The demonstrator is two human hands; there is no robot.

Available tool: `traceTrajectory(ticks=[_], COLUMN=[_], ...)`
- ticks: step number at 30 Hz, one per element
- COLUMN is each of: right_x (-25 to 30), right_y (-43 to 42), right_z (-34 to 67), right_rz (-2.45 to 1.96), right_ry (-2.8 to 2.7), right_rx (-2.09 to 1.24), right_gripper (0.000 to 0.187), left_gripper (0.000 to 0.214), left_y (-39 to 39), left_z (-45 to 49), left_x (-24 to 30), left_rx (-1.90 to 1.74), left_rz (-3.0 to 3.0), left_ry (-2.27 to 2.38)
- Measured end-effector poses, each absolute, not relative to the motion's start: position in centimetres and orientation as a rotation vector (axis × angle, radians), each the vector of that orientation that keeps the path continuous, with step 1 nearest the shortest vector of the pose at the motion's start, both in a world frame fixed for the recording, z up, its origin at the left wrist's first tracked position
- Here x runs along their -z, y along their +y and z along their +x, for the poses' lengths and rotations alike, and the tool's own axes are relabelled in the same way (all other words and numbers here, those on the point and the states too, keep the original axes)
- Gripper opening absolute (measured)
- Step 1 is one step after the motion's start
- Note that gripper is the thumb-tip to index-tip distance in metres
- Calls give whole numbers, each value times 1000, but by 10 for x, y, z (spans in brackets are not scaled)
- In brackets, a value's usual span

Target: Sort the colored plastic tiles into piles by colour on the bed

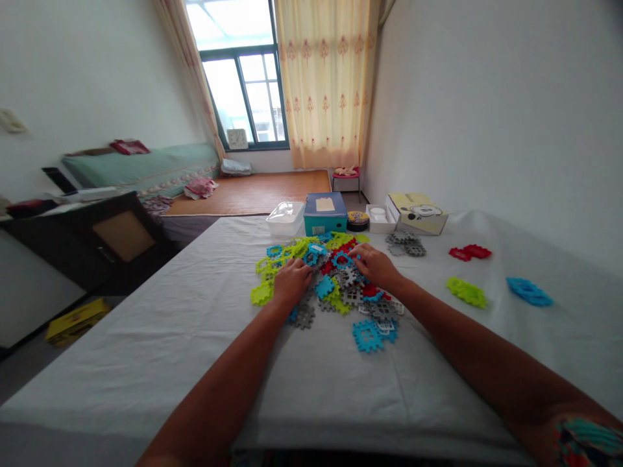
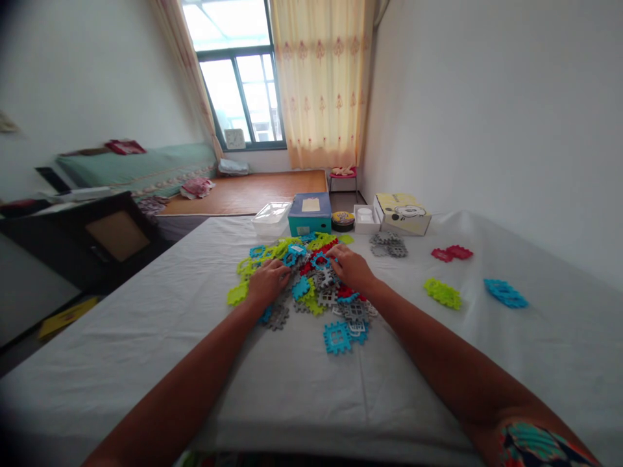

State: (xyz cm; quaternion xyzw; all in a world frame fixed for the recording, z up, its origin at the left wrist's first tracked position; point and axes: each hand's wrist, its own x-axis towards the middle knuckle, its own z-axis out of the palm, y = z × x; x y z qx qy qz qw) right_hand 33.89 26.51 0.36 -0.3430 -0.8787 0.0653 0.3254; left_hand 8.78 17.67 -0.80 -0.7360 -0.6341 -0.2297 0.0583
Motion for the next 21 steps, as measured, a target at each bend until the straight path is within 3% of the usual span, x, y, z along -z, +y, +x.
traceTrajectory(ticks=[8,13,17,21], right_x=[-10,-4,-5,-9], right_y=[242,238,234,228], right_z=[319,316,315,313], right_rz=[-914,-798,-726,-733], right_ry=[-2248,-2320,-2356,-2339], right_rx=[-592,-384,-390,-412], right_gripper=[25,20,17,16], left_gripper=[21,24,50,55], left_y=[156,157,160,160], left_z=[99,89,68,63], left_x=[-7,-7,0,0], left_rx=[799,800,683,635], left_rz=[-2288,-2433,-2635,-2676], left_ry=[-1658,-1668,-1681,-1745])
